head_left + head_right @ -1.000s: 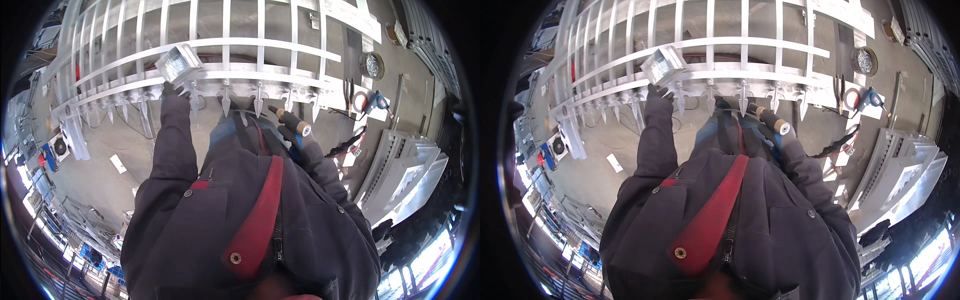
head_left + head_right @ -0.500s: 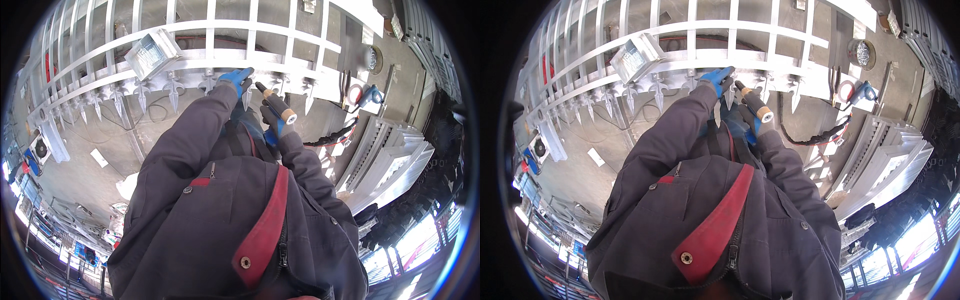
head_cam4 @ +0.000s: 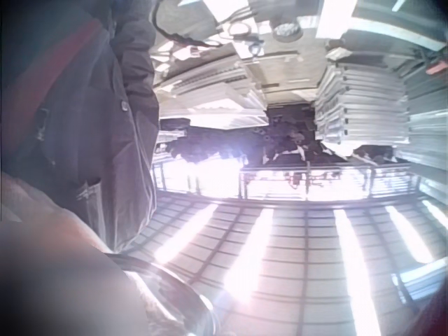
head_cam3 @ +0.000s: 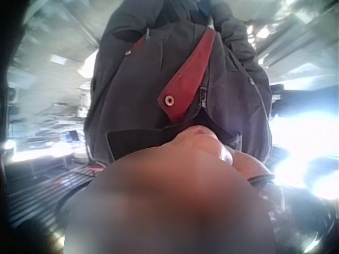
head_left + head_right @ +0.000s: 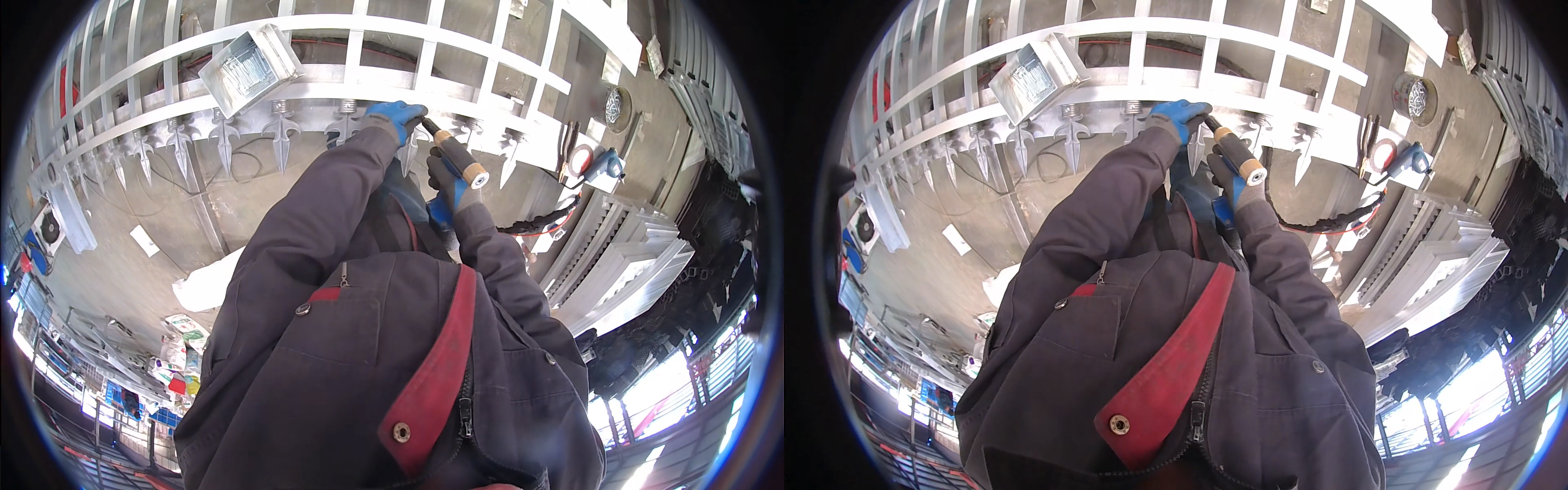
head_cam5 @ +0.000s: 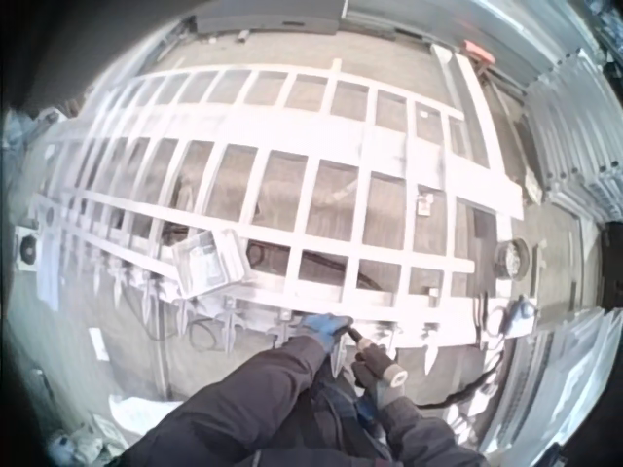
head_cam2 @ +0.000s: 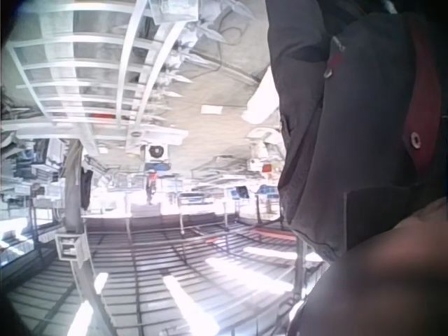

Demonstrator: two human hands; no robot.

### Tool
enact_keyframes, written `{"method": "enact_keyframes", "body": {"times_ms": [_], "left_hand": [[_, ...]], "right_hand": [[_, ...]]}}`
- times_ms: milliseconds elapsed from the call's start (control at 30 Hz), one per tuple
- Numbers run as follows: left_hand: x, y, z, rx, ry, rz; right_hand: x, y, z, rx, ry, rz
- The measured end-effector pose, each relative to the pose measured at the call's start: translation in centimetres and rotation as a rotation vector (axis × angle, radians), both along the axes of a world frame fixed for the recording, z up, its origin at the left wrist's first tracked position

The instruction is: The person uses a pneumatic rivet gun to fasten decorative metal pieces onto a large white metal frame. They repeatedly pick up small metal components, position them on the frame, and secure them with the tool.

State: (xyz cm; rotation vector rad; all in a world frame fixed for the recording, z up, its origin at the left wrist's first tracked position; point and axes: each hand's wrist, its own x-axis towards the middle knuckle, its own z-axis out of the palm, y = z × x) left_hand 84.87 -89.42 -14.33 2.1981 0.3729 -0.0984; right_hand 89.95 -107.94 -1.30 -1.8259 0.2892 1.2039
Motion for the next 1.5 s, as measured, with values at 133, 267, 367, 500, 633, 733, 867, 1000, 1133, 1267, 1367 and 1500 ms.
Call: {"method": "enact_keyframes", "body": {"times_ms": [133, 267, 367, 500, 633, 733, 867, 1000, 1133, 1267, 1367, 1500], "left_hand": [[0.1, 0.0, 0.0, 0.021, 0.017, -0.005], [0.3, 0.2, 0.6, 0.008, 0.111, -0.043], [0.4, 0.3, 1.2, -0.004, 0.172, -0.081], [0.7, 0.5, 1.4, -0.011, 0.217, -0.108], [-0.2, 0.1, 1.6, -0.089, 0.148, 0.046], [-2.8, -1.3, 2.7, -0.218, 0.081, 0.348], [-6.4, -4.5, 4.2, -0.449, 0.145, 0.574], [-6.8, -6.2, 1.6, -0.776, 0.252, 0.82], [-8.1, -7.9, -1.9, -0.755, 0.587, 0.521], [-6.8, -9.4, -3.2, -1.441, 0.464, 0.627], [-6.0, -8.3, -2.6, -1.287, 0.546, 0.547], [-6.0, -6.4, -0.9, -1.213, 0.545, 0.442]], "right_hand": [[0.2, -0.2, -0.5, 0.002, -0.002, 0.031], [0.5, 0.0, -0.5, 0.021, 0.0, 0.03], [0.6, 0.3, -0.1, 0.031, -0.021, 0.037], [0.4, 0.7, 0.3, -0.004, -0.106, 0.098], [0.8, 0.9, -0.3, -0.044, -0.238, 0.226], [1.4, 1.3, -1.3, -0.229, -0.351, 0.41], [2.0, 2.3, -2.1, -0.266, -0.301, 0.399], [2.2, 3.1, -0.9, -0.288, -0.253, 0.351], [3.2, 4.5, 0.2, -0.387, -0.066, 0.342], [3.5, 5.0, 0.5, -0.338, -0.052, 0.262], [3.7, 4.6, -0.3, -0.339, -0.061, 0.3], [3.6, 2.6, -2.3, -0.432, -0.018, 0.353]]}}
